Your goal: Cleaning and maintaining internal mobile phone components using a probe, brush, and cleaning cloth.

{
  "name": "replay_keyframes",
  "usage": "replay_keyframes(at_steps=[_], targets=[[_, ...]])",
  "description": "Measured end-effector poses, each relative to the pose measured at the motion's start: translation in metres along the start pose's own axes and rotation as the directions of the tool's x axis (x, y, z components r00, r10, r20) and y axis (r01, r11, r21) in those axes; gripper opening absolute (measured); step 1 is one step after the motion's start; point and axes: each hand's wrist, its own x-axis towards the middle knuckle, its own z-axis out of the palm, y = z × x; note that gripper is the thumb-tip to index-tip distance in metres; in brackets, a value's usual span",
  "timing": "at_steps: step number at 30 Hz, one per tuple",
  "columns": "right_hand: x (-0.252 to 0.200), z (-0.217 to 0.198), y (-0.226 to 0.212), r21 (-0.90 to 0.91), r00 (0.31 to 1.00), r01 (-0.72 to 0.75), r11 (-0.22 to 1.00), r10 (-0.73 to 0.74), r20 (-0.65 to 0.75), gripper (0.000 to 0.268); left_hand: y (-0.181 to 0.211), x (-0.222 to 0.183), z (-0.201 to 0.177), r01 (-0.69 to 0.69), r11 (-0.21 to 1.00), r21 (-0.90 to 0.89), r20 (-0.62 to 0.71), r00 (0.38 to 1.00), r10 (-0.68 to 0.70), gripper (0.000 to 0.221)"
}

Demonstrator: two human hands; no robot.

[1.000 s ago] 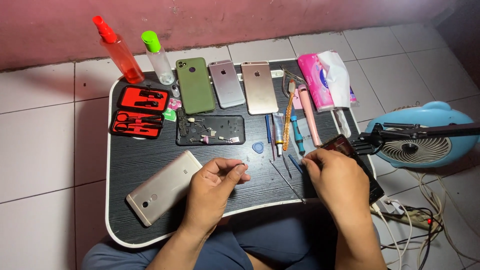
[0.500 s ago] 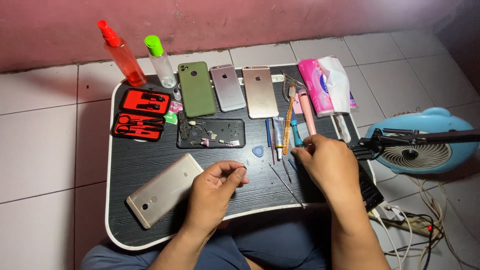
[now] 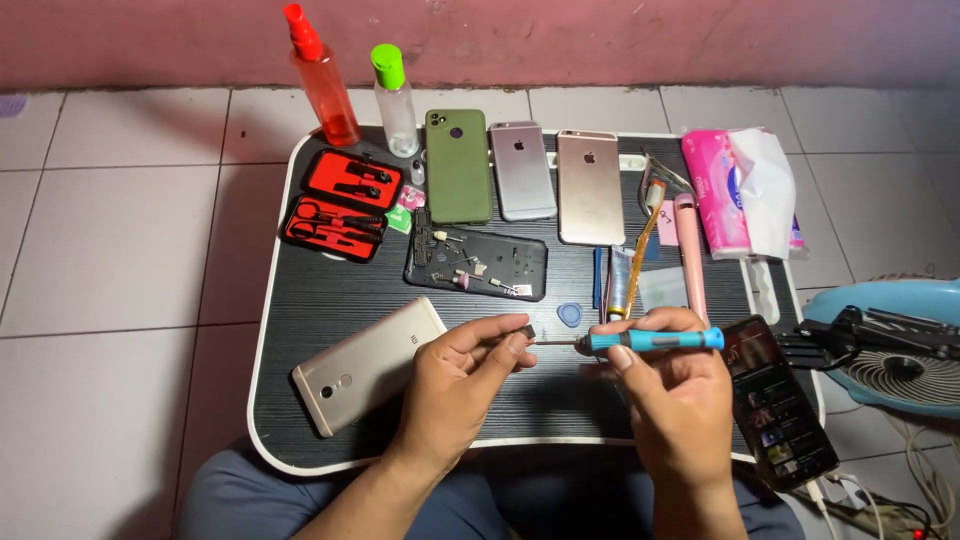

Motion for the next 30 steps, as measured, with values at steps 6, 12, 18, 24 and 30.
replay_keyframes(at_steps=[6,12,18,24,30], targets=[[0.007,-0.006,0.015,0.128,0.994,-0.095,0.987,0.088,0.063,0.028,-0.003,-0.002,-0.002,-0.311,0.937,0.158,0.129,0.948,0.292,0.026],[0.009,-0.002,0.019,0.139,0.993,-0.106,0.985,0.099,0.056,0.029,0.004,-0.005,0.000,-0.389,0.890,0.237,0.156,0.920,0.361,0.024],[0.008,0.003,0.017,0.114,0.993,-0.117,0.987,0.112,0.046,0.027,0.009,-0.007,0.000,-0.399,0.865,0.304,0.158,0.916,0.368,0.024],[0.008,0.001,0.017,0.133,0.989,-0.142,0.981,0.137,0.049,0.027,0.007,-0.007,0.000,-0.355,0.895,0.271,0.142,0.934,0.328,0.026],[0.008,0.001,0.016,0.149,0.989,-0.145,0.978,0.144,0.015,0.025,0.008,-0.007,0.000,-0.371,0.883,0.288,0.150,0.928,0.341,0.020]])
